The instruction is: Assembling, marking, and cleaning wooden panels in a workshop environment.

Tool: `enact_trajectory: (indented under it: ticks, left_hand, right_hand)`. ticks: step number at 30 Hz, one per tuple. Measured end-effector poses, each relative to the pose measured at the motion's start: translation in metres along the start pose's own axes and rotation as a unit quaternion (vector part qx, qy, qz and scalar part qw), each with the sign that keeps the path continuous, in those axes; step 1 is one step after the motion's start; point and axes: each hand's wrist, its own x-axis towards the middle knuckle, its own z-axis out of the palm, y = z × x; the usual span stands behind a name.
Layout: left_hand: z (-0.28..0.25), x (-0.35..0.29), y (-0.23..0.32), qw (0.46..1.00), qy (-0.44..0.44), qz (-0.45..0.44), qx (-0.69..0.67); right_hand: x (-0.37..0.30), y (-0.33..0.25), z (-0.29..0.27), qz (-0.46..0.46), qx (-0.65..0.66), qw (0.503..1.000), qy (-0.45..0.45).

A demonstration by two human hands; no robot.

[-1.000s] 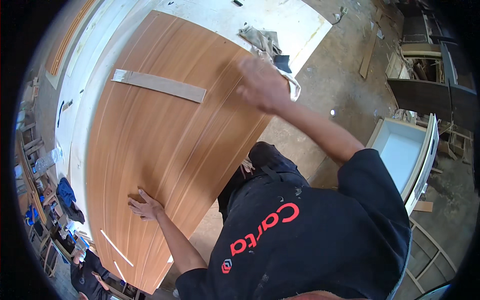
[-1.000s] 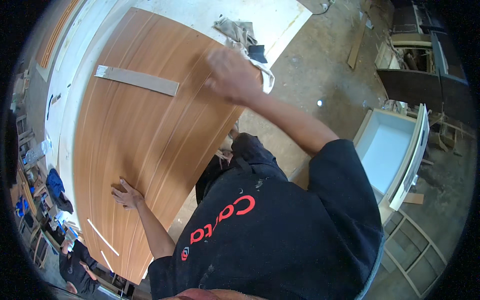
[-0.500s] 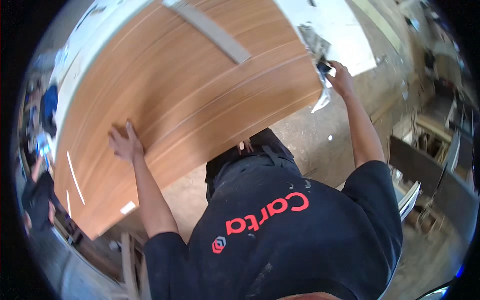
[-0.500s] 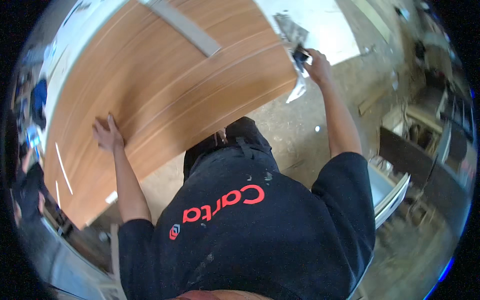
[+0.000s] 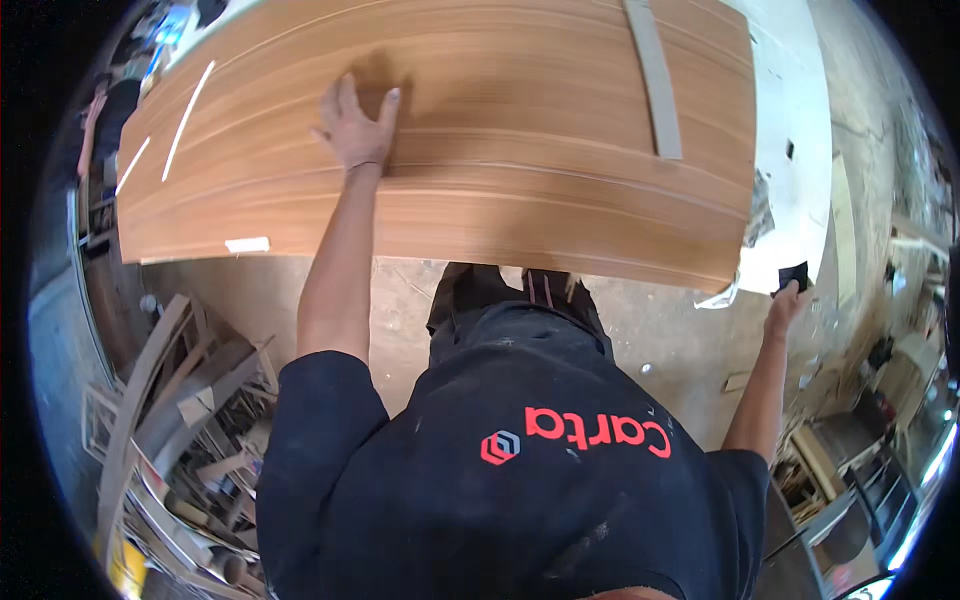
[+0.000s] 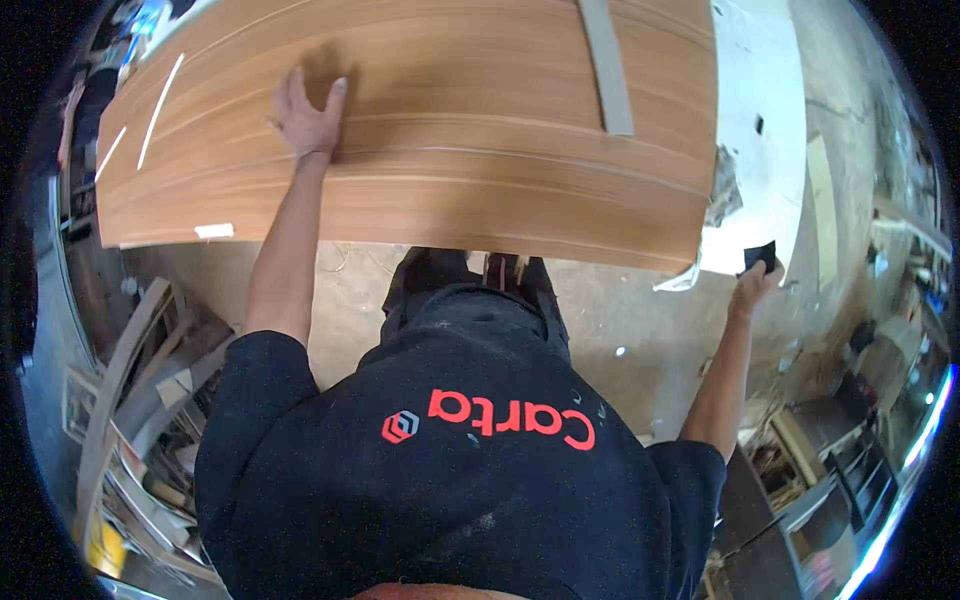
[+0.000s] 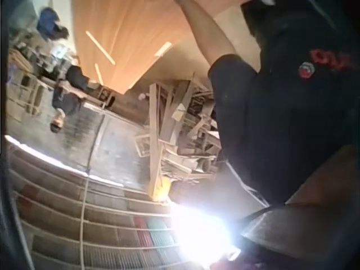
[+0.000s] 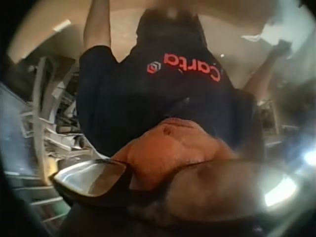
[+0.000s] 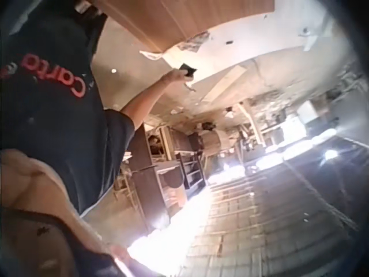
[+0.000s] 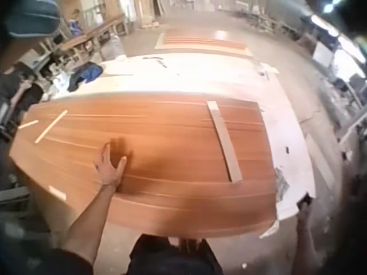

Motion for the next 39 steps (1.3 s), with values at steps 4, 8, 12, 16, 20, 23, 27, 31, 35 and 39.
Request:
enact_trajectory:
  ticks: [4,8,12,16,20,23,27,31,35,39]
  left_hand:
    - [-0.05,-0.043,0.045,0.94,0.011,0.096,-0.329]
    - [-0.128,-0.132,0.092,0.81,-0.185,0.228,-0.507]
    - [-0.172,-0.176,0.068,0.667,-0.345,0.074,-0.656]
    - [-0.179,-0.176,0.028,0.675,-0.304,0.047,-0.671]
    - [-0.188,-0.181,0.029,0.599,-0.362,-0.057,-0.712]
    - [-0.189,-0.18,0.038,0.601,-0.376,-0.107,-0.697]
    - [-0.183,-0.176,0.049,0.666,-0.389,-0.155,-0.618]
    - [-0.176,-0.182,0.075,0.649,-0.359,-0.212,-0.636]
    - [-0.171,-0.183,0.088,0.633,-0.332,-0.271,-0.645]
    - [-0.165,-0.183,0.094,0.637,-0.315,-0.297,-0.638]
  right_hand:
    - [-0.068,-0.08,0.055,0.125,0.101,0.979,-0.128]
    - [-0.232,-0.153,0.127,0.211,0.399,0.793,-0.41]
    - [-0.36,-0.191,0.167,0.122,0.236,0.814,-0.516]
    - [-0.4,-0.212,0.171,0.25,0.226,0.781,-0.526]
    - [-0.392,-0.231,0.175,0.322,0.297,0.715,-0.545]
    - [-0.367,-0.238,0.183,0.297,0.29,0.696,-0.586]
    - [-0.327,-0.235,0.2,0.133,0.239,0.686,-0.674]
    - [-0.293,-0.228,0.214,0.034,0.111,0.65,-0.751]
    - [-0.273,-0.228,0.229,-0.011,0.086,0.625,-0.776]
    - [-0.264,-0.235,0.239,-0.045,0.067,0.613,-0.786]
